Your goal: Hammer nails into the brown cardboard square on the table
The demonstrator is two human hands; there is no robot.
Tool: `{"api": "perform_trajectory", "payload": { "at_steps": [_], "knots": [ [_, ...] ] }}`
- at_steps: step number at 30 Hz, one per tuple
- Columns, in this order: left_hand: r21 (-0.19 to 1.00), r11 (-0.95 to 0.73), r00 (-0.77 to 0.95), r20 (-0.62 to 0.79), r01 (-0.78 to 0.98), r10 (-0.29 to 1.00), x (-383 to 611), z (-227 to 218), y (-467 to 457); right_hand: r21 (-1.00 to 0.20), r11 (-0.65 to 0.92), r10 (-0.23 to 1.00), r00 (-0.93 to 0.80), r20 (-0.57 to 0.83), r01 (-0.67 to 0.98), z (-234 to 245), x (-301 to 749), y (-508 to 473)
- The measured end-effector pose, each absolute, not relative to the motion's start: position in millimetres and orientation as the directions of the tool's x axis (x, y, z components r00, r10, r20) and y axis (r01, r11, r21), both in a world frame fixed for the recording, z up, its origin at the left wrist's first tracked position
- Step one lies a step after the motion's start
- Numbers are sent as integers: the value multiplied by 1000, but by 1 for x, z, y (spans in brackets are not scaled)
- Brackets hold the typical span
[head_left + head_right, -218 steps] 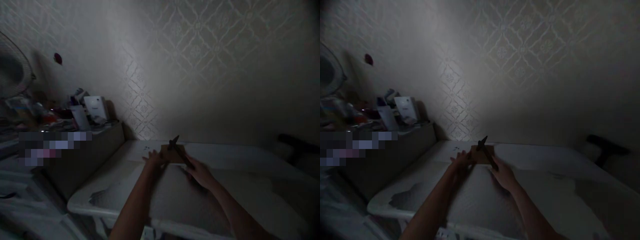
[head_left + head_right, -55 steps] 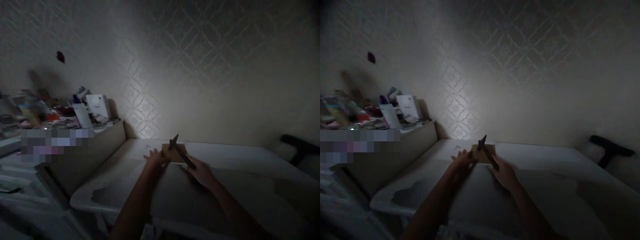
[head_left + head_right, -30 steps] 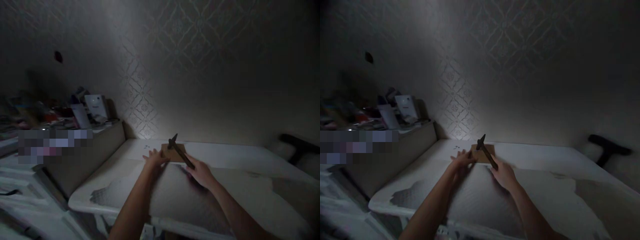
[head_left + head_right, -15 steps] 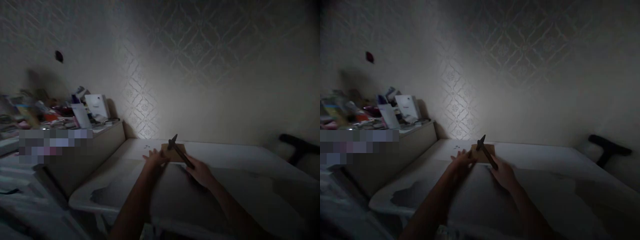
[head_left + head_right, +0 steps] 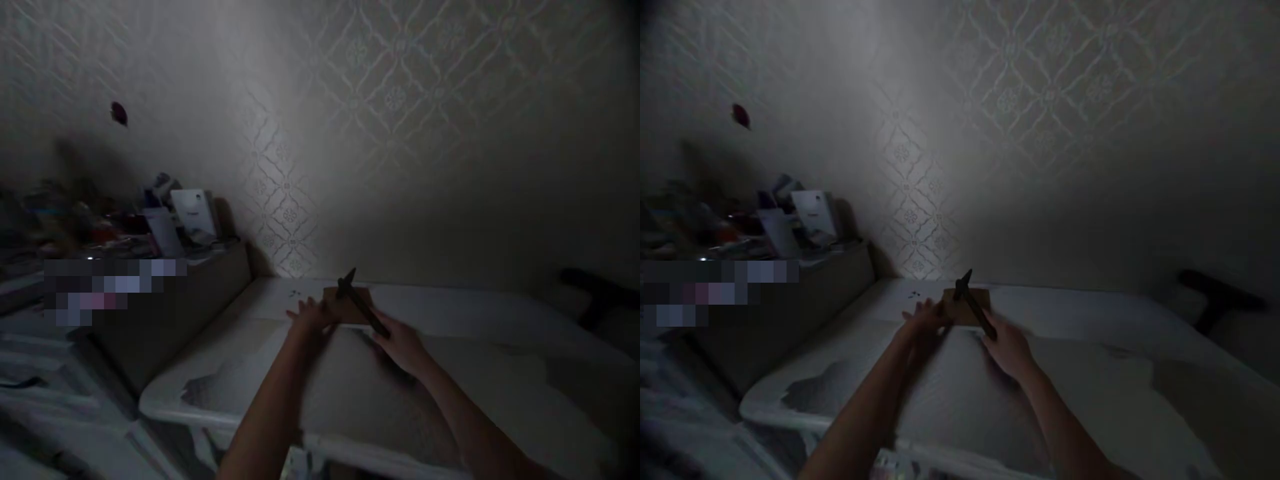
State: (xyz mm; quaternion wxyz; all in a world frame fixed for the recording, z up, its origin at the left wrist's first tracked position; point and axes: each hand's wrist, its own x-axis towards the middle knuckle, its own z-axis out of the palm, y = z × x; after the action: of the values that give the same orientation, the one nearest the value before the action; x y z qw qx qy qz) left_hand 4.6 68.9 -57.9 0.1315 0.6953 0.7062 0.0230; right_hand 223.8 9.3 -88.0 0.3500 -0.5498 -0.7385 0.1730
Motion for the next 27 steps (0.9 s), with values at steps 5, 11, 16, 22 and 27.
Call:
{"api": "perform_trajectory", "payload": {
  "at_steps": [5,11,16,22,27],
  "knots": [
    [235,20,17,-155,972,988,4,-59,70,-636,339,932,-154,329,693,-88,224,9],
    [237,22,15,-153,971,988,5,-56,68,-627,329,937,-160,311,706,-86,224,8],
    [237,15,19,-142,971,990,6,-54,64,-633,321,939,-147,312,705,-87,224,9],
    [239,30,5,-145,971,989,5,-57,67,-635,326,937,-150,316,700,-87,224,10],
    [247,30,6,-146,969,989,6,-58,67,-642,335,934,-152,324,690,-88,223,9]
  ]
}}
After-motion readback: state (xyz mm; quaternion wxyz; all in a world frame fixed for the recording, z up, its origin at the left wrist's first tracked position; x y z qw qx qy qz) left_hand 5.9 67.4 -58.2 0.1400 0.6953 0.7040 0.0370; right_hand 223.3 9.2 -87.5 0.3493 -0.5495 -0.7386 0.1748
